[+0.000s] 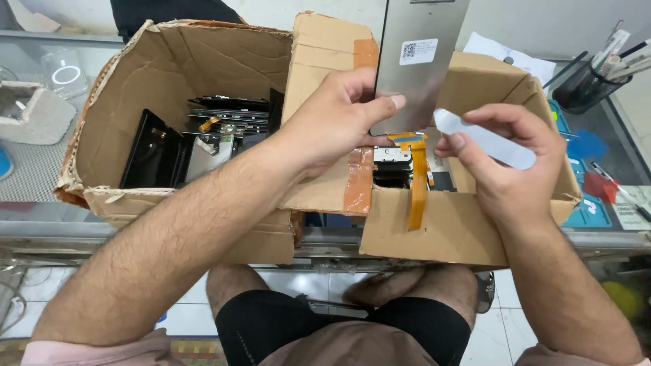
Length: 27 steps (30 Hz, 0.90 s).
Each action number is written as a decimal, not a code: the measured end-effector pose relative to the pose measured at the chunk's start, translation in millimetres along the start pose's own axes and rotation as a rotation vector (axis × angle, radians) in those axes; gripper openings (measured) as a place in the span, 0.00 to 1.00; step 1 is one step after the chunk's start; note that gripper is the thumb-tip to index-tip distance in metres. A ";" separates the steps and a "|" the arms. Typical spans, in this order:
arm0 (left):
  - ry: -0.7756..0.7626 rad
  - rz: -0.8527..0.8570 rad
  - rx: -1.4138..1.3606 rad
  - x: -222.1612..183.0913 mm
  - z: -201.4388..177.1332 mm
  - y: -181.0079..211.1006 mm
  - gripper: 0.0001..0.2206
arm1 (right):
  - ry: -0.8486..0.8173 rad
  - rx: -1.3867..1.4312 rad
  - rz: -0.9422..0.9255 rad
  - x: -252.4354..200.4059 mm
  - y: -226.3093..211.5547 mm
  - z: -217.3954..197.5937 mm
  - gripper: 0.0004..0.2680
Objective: A person is sorting through a cardboard box of smartphone screen assemblies, inspecting each one and using a metal tool to peel off protective plastic films and stickers.
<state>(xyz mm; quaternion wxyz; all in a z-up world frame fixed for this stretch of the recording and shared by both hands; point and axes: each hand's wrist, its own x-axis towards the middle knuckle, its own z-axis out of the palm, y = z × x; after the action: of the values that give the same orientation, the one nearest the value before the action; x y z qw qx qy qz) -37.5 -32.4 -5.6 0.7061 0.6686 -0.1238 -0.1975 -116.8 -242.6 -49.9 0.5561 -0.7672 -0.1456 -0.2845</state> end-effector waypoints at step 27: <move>0.022 0.475 0.118 -34.4 8.1 -10.4 0.06 | 0.095 -0.287 -0.291 -45.2 -3.3 13.3 0.04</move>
<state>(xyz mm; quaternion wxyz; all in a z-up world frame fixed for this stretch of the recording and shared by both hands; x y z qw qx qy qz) -72.9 -24.7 -12.3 0.6938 0.6629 -0.2811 -0.0110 -150.9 -224.8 -77.4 0.4004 -0.7952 -0.1866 -0.4154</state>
